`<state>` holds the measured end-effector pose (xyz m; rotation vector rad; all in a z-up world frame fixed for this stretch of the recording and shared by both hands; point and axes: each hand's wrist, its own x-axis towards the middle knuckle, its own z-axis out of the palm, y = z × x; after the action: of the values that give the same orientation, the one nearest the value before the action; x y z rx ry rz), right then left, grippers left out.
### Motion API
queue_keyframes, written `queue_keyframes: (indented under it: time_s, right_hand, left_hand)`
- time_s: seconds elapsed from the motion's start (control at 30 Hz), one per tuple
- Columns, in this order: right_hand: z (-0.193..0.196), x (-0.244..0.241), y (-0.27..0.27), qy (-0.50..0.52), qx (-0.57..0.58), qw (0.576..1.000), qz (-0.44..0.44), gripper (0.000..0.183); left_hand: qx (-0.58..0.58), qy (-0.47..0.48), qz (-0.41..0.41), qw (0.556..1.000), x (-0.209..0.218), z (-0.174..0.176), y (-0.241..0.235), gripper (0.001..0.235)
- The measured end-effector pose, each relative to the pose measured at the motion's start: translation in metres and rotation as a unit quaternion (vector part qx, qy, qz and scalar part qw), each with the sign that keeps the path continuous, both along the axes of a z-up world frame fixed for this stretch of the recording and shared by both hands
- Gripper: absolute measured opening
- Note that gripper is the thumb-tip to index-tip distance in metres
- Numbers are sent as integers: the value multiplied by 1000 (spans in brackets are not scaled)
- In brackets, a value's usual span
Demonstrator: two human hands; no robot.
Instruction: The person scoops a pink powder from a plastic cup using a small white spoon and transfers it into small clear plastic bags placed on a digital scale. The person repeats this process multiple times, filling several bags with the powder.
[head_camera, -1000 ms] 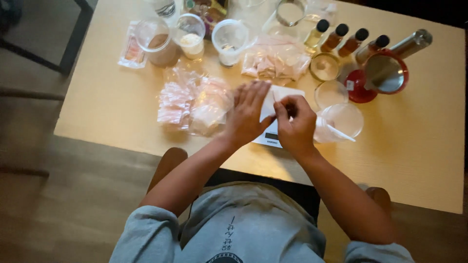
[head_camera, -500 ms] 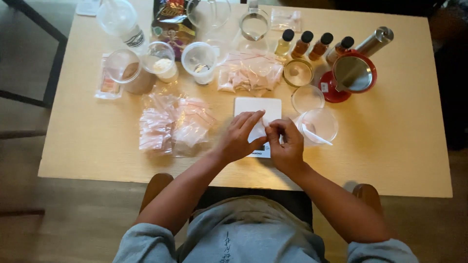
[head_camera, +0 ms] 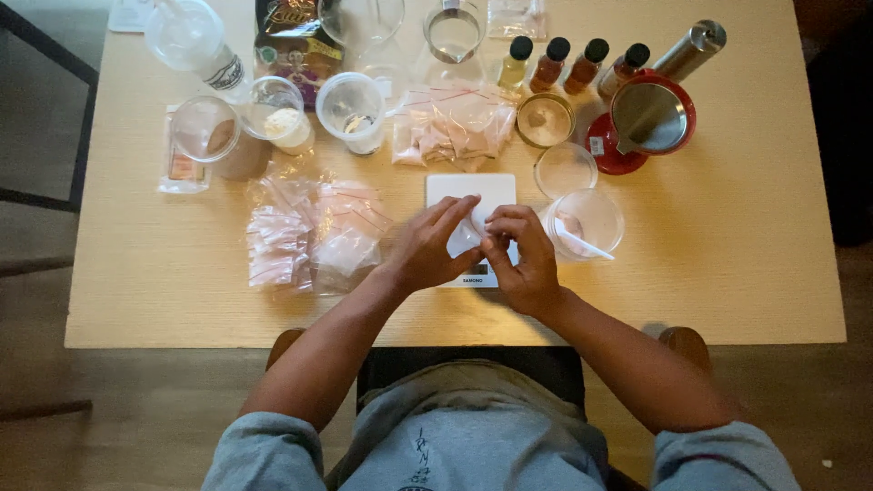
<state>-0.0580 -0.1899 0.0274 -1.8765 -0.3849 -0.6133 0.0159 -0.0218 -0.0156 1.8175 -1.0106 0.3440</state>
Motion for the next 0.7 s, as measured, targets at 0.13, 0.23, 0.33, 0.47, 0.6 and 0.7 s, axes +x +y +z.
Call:
queue_keyframes:
  time_s: [0.13, 0.23, 0.33, 0.47, 0.6, 0.7]
  right_hand:
    - [-13, -4, -3, 49, 90, 995, -6, 11]
    - [-8, -4, -2, 26, 75, 997, -23, 14]
    - [-7, -7, 1, 21, 77, 995, -57, 14]
    - [-1, -10, 4, -12, 55, 995, -87, 15]
    - [0, -7, 6, -68, 13, 993, -100, 13]
    - [2, -10, 8, -65, 25, 995, -71, 16]
  left_hand:
    - [-2, -6, 1, 1000, -5, 5, 3, 68]
    - [7, -23, 5, 1000, 1, -3, 3, 70]
    - [9, -28, 0, 1000, 2, 4, 4, 79]
    - [-58, 5, 9, 998, -9, 10, 6, 72]
    - [-125, 77, 97, 984, -24, 3, 0, 25]
    - [-134, 112, 67, 982, -24, -1, -5, 26]
